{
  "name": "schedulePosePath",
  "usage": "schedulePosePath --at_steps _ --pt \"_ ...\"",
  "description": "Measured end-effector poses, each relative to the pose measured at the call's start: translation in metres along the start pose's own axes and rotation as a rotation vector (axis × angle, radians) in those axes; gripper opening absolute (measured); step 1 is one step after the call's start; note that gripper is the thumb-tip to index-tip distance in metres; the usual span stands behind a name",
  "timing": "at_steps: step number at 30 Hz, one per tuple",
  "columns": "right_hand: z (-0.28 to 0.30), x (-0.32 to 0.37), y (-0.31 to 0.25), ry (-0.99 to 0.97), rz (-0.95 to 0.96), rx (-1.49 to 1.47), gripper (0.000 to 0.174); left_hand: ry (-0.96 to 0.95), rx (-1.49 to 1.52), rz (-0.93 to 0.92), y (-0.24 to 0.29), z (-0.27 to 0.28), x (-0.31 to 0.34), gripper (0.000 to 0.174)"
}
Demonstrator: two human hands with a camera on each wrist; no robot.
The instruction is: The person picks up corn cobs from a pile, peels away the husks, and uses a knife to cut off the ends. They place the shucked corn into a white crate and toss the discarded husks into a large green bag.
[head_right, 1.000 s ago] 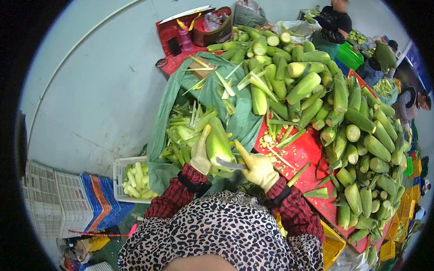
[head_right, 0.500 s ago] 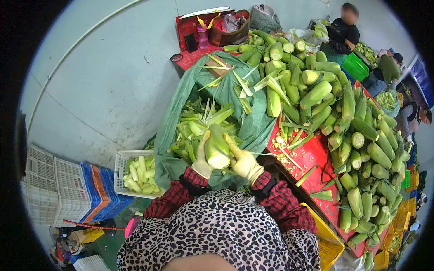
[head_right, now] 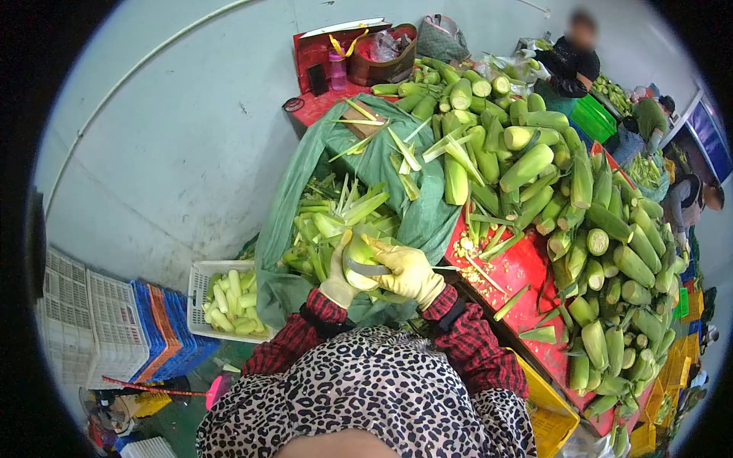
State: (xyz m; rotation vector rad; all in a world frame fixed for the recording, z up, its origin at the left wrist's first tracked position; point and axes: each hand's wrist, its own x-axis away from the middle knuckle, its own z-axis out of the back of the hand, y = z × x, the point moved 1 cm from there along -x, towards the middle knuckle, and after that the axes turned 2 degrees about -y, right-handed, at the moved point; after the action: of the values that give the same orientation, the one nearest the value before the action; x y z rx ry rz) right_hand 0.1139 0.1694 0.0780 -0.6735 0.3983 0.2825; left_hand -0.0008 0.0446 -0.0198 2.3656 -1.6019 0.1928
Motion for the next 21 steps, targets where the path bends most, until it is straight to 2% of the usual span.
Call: schedulePosePath --at_steps 3,4,7,8,11,12,13,15,17,18,19,20,21 --pt "-0.009 0.002 0.002 -0.003 -0.117 0.051 0.049 0.063 0.011 -0.007 -0.002 -0.006 0.008 0.055" --pt "-0.001 -0.002 -0.002 0.000 0.090 0.155 0.043 0.002 0.041 0.006 -0.001 -0.010 0.012 0.053" --pt "0.010 -0.020 -0.006 -0.025 0.104 0.223 0.037 -0.030 -0.002 -0.106 -0.003 -0.049 0.042 0.048" --pt "0.013 -0.028 -0.010 0.027 0.152 0.181 0.033 -0.062 0.046 -0.075 0.000 -0.021 0.023 0.051" --pt "0.017 -0.047 0.004 -0.019 0.158 0.152 0.043 -0.074 0.122 0.008 0.005 -0.045 0.038 0.054" --pt "0.020 -0.051 0.015 0.076 0.150 0.151 0.031 -0.396 0.035 0.075 0.014 -0.011 0.034 0.066" --pt "0.018 -0.058 0.027 0.179 0.121 0.121 0.031 -0.371 -0.005 0.068 0.016 -0.013 0.041 0.067" --pt "0.028 -0.065 0.040 0.147 0.046 0.112 0.028 -0.309 -0.072 0.054 0.015 -0.020 0.059 0.070" --pt "0.029 -0.079 0.055 0.223 -0.056 0.060 0.023 -0.300 -0.055 0.030 0.018 -0.031 0.068 0.072" --pt "0.024 -0.083 0.082 0.295 -0.090 0.136 0.024 -0.278 -0.046 0.017 0.020 -0.037 0.073 0.072" --pt "0.025 -0.089 0.093 0.414 -0.190 -0.060 0.024 -0.258 -0.040 0.003 0.021 -0.042 0.077 0.072" --pt "0.022 -0.094 0.127 0.568 -0.305 -0.268 0.020 -0.283 -0.082 -0.033 0.023 -0.042 0.082 0.073" --pt "0.040 -0.102 0.123 0.654 -0.648 -0.439 0.022 -0.307 -0.083 -0.049 0.027 -0.041 0.085 0.073"
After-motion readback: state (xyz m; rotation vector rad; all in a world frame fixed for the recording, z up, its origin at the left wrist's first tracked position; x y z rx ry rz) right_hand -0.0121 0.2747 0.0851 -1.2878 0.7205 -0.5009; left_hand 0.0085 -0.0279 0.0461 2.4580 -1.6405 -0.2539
